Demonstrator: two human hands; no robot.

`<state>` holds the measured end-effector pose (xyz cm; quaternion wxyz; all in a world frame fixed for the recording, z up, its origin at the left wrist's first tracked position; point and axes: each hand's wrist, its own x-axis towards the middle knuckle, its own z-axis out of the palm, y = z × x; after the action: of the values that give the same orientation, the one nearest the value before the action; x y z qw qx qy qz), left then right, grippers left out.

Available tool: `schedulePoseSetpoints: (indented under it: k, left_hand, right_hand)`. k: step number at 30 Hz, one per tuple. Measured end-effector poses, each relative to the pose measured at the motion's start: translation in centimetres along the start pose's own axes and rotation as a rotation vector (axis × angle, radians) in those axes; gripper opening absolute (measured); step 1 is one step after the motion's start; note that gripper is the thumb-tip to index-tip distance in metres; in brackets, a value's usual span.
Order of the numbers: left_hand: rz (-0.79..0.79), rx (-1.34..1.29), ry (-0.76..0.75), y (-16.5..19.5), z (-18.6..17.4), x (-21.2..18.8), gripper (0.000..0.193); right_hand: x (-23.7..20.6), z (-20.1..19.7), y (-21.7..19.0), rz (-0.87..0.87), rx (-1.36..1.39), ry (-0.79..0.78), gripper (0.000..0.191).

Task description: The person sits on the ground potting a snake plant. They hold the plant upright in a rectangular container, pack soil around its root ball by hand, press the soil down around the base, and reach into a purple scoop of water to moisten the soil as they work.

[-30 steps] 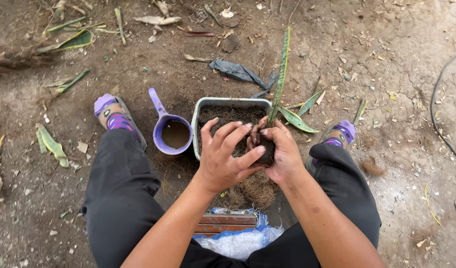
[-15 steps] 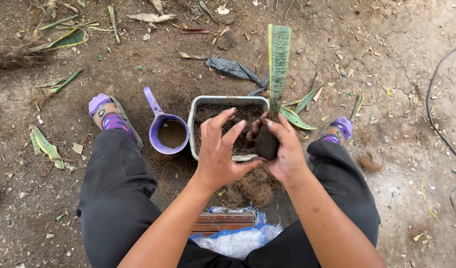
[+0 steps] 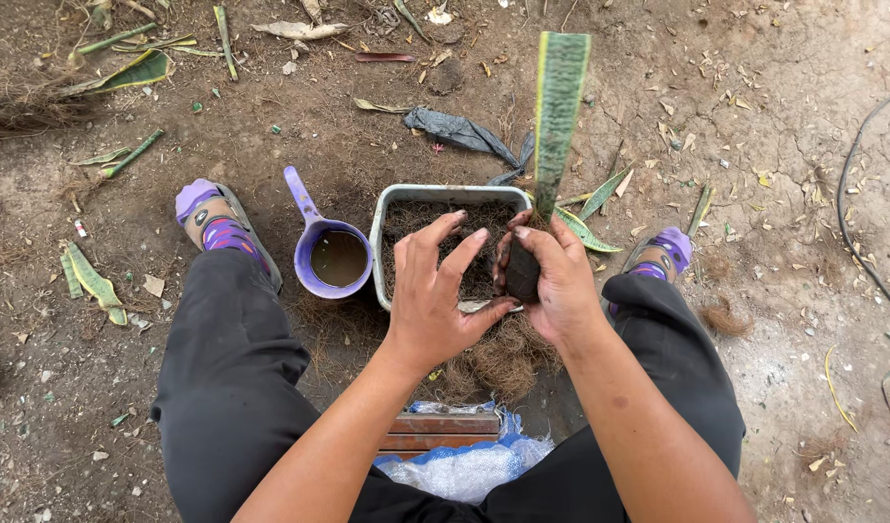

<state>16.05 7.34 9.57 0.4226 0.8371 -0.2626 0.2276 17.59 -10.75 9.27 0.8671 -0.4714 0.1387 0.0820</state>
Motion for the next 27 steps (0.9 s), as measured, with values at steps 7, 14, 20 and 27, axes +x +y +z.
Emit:
schedulePoseSetpoints:
  k: [7,14,20,27]
  left_hand:
    - [-0.028,-0.041,0.053,-0.3,0.1,0.5,0.096]
    - [0.025,0.074,0.074,-1.0,0.7,0.2,0.102]
    - [0.053,0.083,0.053,-1.3,1.1,-0.2,0.105]
    - [-0.007,0.016,-0.001,-0.9,1.1,0.0,0.103]
  right_hand:
    - [-0.1,1.3,-0.8,0.151,0.132,-0.058,0.024]
    - [0.7,0.8,0.3,0.098,0.170,-0.164,0.027]
    - [1.2,1.2,1.9,0.142,-0.013,-0.038,0.029]
    - [1.2,1.2,0.7,0.140,0.217,-0.067,0.021]
